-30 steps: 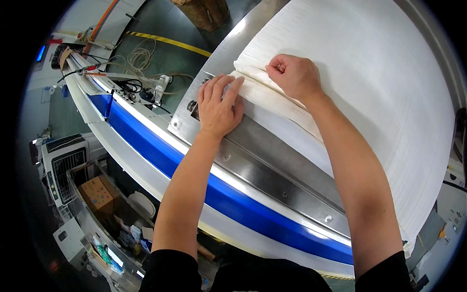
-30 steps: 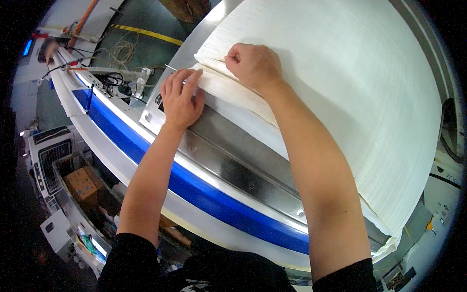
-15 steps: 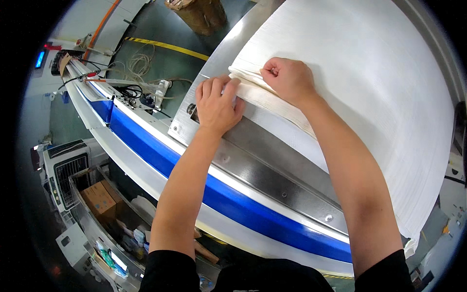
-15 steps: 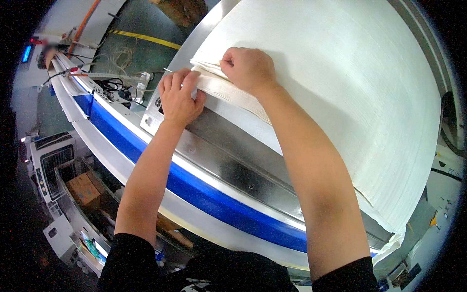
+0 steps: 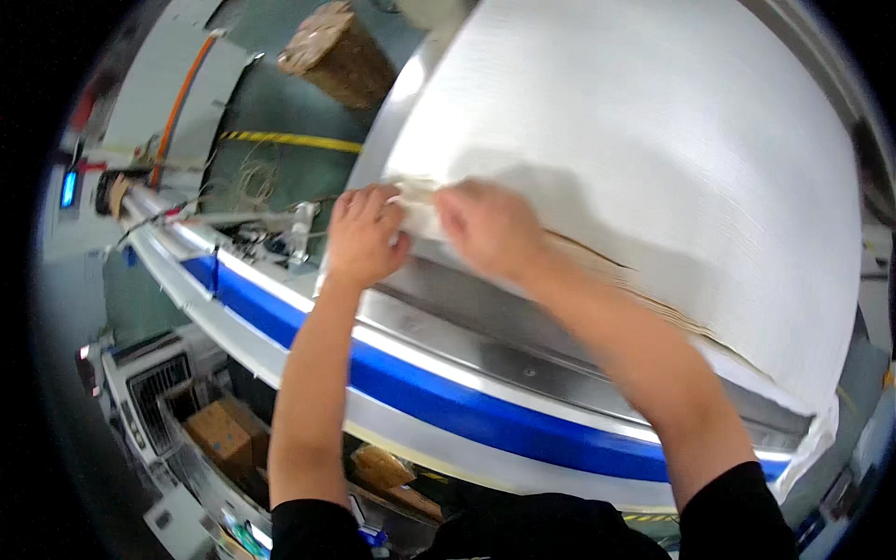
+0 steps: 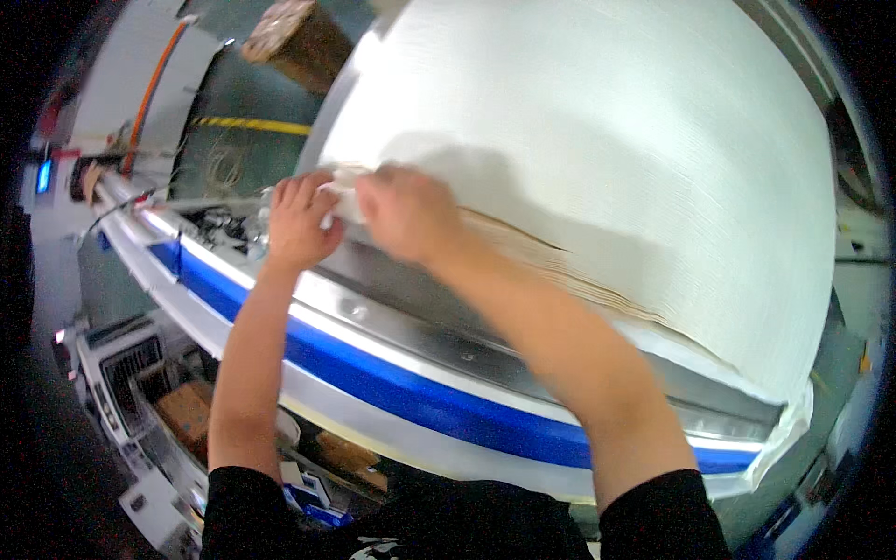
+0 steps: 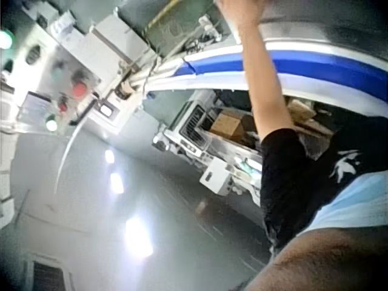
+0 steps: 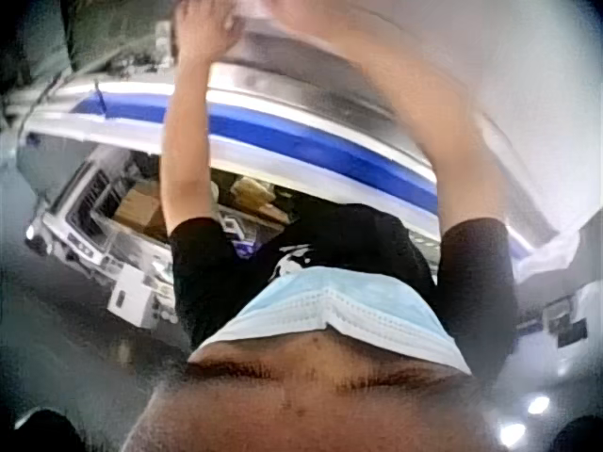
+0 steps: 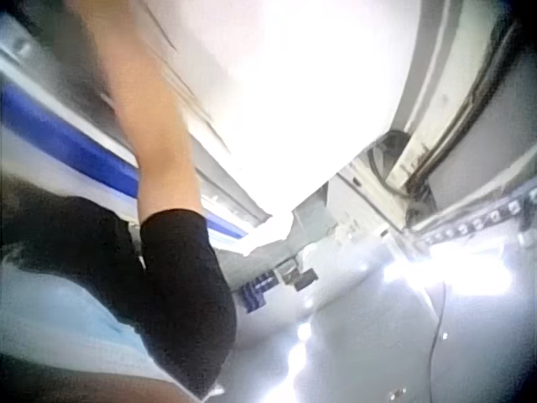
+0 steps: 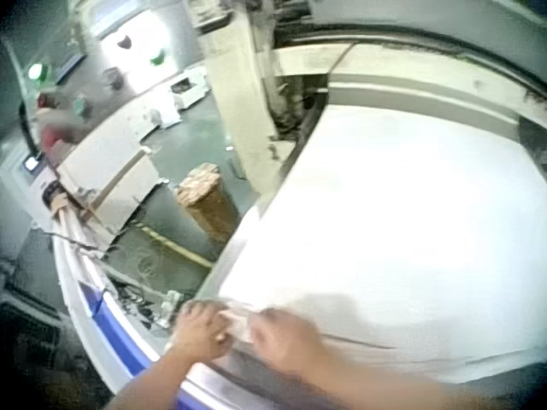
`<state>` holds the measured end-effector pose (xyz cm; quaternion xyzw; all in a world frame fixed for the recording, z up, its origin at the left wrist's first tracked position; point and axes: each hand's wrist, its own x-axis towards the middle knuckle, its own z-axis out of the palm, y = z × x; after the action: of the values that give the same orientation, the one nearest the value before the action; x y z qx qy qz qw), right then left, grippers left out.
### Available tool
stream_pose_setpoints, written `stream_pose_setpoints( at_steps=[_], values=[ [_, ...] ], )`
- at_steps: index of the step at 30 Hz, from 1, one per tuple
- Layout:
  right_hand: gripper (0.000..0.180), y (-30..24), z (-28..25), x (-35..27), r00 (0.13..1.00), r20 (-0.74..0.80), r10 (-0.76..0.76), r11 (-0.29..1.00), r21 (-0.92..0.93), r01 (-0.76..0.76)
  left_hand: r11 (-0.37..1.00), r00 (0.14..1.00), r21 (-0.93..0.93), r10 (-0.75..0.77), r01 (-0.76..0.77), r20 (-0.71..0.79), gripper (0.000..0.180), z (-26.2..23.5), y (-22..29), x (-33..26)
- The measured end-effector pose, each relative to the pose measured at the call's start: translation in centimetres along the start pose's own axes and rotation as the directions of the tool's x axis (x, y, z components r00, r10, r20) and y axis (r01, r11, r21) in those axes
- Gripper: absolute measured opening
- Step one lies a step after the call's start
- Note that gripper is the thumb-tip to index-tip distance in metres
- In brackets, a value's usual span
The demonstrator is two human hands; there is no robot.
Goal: The person repeatedly folds the edge of a large white sheet and places it onto a curved metal conveyor. The sheet is handled one at a time and aligned along the machine's edge throughout the clip.
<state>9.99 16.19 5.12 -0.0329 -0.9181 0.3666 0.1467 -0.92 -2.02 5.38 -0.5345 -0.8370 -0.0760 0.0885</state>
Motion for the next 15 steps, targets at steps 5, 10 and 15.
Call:
stream_pose_setpoints(
  at_steps=[5,10,15],
  values=[
    [0.024,1.3,-5.2,-12.2,0.921,-0.145,0.362,0.834,-0.392,-0.389,1.000,0.924,0.011,-0.001,-0.004,0.383,0.038,-3.1,0.4,1.9],
    [0.031,8.5,-17.9,-28.7,0.776,-0.250,0.580,0.594,-0.522,-0.612,0.945,0.716,0.316,-0.165,-0.082,0.678,0.059,-2.8,4.2,5.5],
    [0.049,15.4,-31.7,-44.1,0.583,-0.430,0.690,0.275,-0.589,-0.760,0.773,0.534,0.535,-0.309,-0.341,0.787,0.042,1.2,5.7,6.9]
  ],
)
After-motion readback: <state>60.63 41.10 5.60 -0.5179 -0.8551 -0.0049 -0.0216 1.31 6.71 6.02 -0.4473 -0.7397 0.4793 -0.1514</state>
